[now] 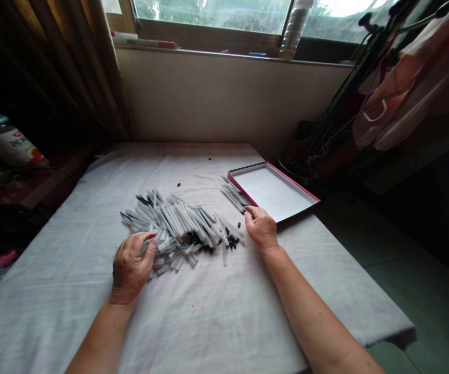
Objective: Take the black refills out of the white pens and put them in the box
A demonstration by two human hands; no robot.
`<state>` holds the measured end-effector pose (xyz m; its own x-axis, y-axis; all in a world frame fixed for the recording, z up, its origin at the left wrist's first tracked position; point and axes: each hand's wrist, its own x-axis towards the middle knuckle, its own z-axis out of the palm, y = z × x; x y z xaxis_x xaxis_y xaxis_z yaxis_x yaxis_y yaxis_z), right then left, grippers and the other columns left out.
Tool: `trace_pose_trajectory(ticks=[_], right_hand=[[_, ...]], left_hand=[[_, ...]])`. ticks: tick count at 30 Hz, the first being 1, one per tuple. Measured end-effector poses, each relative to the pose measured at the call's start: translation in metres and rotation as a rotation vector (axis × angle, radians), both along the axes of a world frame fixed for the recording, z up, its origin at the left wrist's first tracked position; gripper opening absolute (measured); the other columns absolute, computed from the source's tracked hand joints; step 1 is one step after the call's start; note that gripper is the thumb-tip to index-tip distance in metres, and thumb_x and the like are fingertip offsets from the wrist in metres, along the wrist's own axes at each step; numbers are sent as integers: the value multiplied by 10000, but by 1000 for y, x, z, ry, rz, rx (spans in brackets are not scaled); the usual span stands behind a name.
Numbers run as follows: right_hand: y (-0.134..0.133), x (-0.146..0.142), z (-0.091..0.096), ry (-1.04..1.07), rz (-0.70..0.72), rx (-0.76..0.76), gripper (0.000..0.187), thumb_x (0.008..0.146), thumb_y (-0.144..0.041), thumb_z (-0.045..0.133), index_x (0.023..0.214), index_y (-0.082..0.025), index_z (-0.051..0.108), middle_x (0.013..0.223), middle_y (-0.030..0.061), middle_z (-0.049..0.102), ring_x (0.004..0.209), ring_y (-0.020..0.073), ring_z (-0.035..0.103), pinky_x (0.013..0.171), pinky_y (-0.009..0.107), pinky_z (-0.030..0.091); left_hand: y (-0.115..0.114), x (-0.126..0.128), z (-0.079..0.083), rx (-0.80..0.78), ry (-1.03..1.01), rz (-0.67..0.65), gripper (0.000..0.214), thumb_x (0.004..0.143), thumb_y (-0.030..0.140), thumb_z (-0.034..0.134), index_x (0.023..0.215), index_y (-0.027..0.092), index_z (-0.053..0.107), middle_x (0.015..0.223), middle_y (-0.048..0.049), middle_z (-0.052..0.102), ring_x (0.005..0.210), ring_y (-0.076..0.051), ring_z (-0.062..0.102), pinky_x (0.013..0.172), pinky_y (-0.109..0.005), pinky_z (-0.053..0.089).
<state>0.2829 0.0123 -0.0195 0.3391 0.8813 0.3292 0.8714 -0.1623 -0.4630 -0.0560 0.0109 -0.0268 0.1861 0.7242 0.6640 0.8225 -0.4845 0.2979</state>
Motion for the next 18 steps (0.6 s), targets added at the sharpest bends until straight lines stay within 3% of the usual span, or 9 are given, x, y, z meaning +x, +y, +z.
trace_pose_trajectory(ticks=[2,5,8,14,18], right_hand=[[14,7,10,-102,-66,-149,331,915,-234,490,1182,-156,670,1114,138,716,986,257,679,850,333,493],[32,8,19,-209,-95,-349,309,933,-289,501,1142,-159,688,1094,163,710,958,278,692,794,340,502],[43,4,21,-227,-106,-407,276,913,-309,549,1039,-134,722,1072,195,704,935,303,702,753,352,508],[43,5,28,-192,-151,-362,272,934,-250,496,1040,-128,714,1062,195,712,932,295,702,759,353,509],[14,0,31,58,-41,-28,212,901,-272,538,970,-170,710,952,115,742,876,248,696,797,334,510]], left_hand=[[1,0,-1,-2,-7,-4,209,935,327,507,1004,205,662,942,-64,711,888,-219,656,833,-340,495],[1,1,-2,20,-24,-18,195,929,311,514,988,203,665,936,-66,715,876,-220,659,827,-338,500],[0,1,0,59,-33,-19,176,925,280,518,986,202,663,943,-69,714,883,-219,657,840,-342,500],[-1,1,4,85,-17,-29,157,916,249,532,985,195,661,949,-75,709,884,-222,659,846,-352,506],[-6,8,8,115,-8,-59,147,910,212,541,1012,206,647,956,-65,701,899,-216,659,848,-351,512]])
